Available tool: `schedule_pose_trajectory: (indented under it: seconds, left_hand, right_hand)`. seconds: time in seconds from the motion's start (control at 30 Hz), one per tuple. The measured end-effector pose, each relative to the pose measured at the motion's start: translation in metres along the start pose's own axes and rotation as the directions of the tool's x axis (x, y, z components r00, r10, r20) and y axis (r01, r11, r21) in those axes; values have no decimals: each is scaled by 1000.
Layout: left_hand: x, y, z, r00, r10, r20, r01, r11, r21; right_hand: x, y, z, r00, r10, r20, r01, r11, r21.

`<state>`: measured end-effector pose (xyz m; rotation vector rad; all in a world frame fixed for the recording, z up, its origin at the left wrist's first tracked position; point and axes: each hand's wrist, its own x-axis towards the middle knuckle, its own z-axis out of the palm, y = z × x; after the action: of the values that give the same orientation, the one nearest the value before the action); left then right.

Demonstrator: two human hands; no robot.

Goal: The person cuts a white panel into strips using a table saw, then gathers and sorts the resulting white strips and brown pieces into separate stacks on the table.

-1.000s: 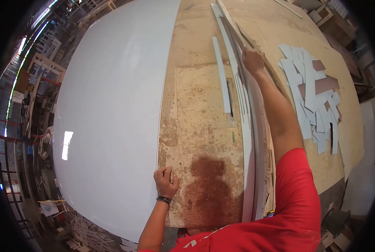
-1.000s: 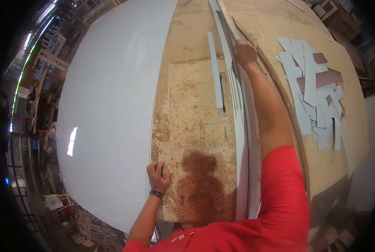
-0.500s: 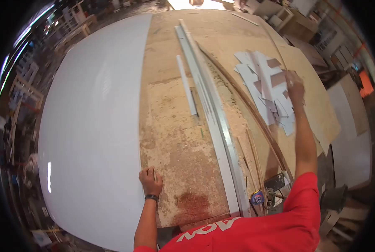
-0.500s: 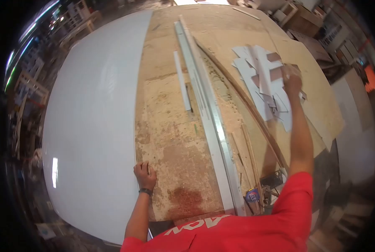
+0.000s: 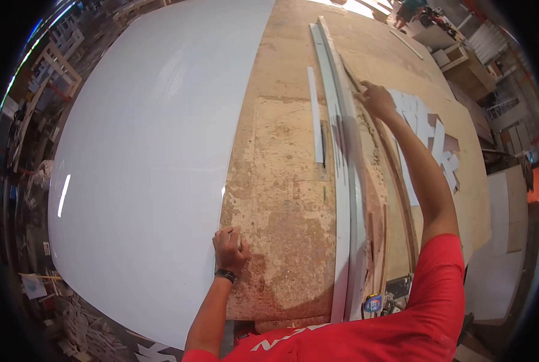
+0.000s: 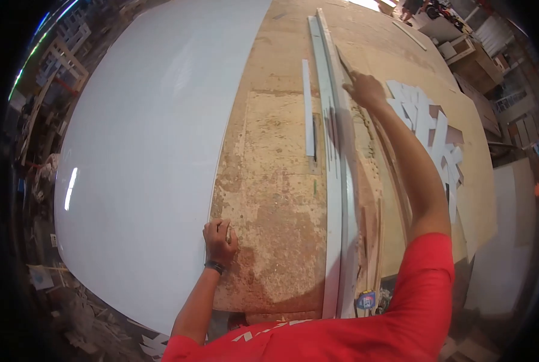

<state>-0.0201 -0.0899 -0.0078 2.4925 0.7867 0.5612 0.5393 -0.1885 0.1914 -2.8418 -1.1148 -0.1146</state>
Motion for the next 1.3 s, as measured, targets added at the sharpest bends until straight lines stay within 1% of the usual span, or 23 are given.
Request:
schedule_pose_trajectory:
  seconds: [0.07, 0.13, 0.17, 0.2, 0.23, 0.27, 0.3, 0.4, 0.5, 0.53, 0.6, 0.7, 0.73, 0.8, 0.9, 0.97, 1.03, 1.07, 1.1, 1.13, 1.2, 1.27, 1.3]
  left_hand:
    - [0, -2, 1, 1000, -19, 6, 19, 1000, 5]
    - [4, 2, -6, 1000, 0, 30, -1, 999, 40]
    - [5, 1, -6, 999, -22, 30, 20, 999, 46]
    - [5, -1, -6, 999, -7, 40, 6, 999, 44]
    - [6, -3, -6, 999, 9, 50, -11, 999, 42]
    - [6, -3, -6, 999, -8, 54, 5, 999, 47]
    - [7, -3, -7, 998, -18, 67, 15, 999, 51]
    - [6, -2, -8, 995, -35, 92, 30, 998, 52]
    - [9, -5, -8, 996, -20, 87, 15, 999, 52]
    - [8, -5, -8, 997, -2, 79, -2, 999, 49]
    - [7, -4, -6, 997, -6, 73, 3, 999, 42]
    - [9, -3, -8, 998, -4, 60, 2, 999, 37]
    - [9, -3, -10, 998, -3, 61, 1, 999, 32]
    - [6, -3, -9, 998, -16, 59, 15, 1000, 20]
    - [11, -4, -7, 998, -17, 57, 17, 1000, 9]
    - [5, -5, -10, 998, -22, 57, 21, 1000, 18]
    - [3, -7, -6, 1000, 21, 20, -22, 999, 39]
    - [4, -6, -7, 999, 35, 8, -35, 999, 32]
    - [4, -6, -8, 999, 27, 27, -28, 999, 28]
    - [4, -5, -10, 999, 20, 44, -21, 999, 24]
    - [2, -5, -8, 1000, 27, 11, -27, 1000, 9]
    - [-1, -4, -8, 999, 29, -26, -29, 1000, 3]
    - [-1, -3, -10, 998, 37, -41, -38, 999, -22]
  right_hand:
    - [35, -35, 34, 996, -54, 75, 51, 998, 47]
    - [60, -64, 68, 989, -54, 138, 60, 997, -42]
    - [74, -76, 80, 973, -13, 231, 29, 997, -65]
    - [85, -86, 94, 969, -30, 244, 46, 997, -59]
    - [93, -94, 107, 965, 8, 264, 21, 994, -104]
    - [100, -100, 120, 958, 48, 281, -5, 988, -152]
    - [104, -105, 130, 955, 40, 294, 5, 989, -149]
    - [117, -111, 153, 910, 157, 384, -83, 976, -201]
    - [130, -117, 177, 901, 138, 410, -47, 973, -225]
    - [131, -120, 184, 901, 136, 412, -43, 973, -226]
    - [132, -131, 192, 935, 45, 352, -9, 995, -102]
    - [106, -170, 156, 941, 53, 334, -35, 998, -58]
    - [107, -172, 159, 943, 50, 328, -34, 998, -55]
    - [112, -169, 179, 967, 63, 249, -75, 996, 39]
    - [117, -170, 192, 986, 29, 167, -45, 995, 91]
    - [114, -190, 172, 989, 8, 145, -26, 992, 125]
    - [108, -211, 126, 995, 6, 101, -21, 989, 148]
    - [98, -224, 95, 988, 19, 153, -75, 929, 363]
    - [87, -234, 63, 979, 16, 203, -128, 822, 554]
    - [78, -237, 36, 983, 19, 181, -117, 829, 547]
    - [51, -247, -21, 988, -82, 129, -63, 550, 833]
    - [7, -254, -72, 991, -95, 89, -25, 531, 847]
    - [-16, -251, -91, 990, -125, 63, 0, 447, 894]
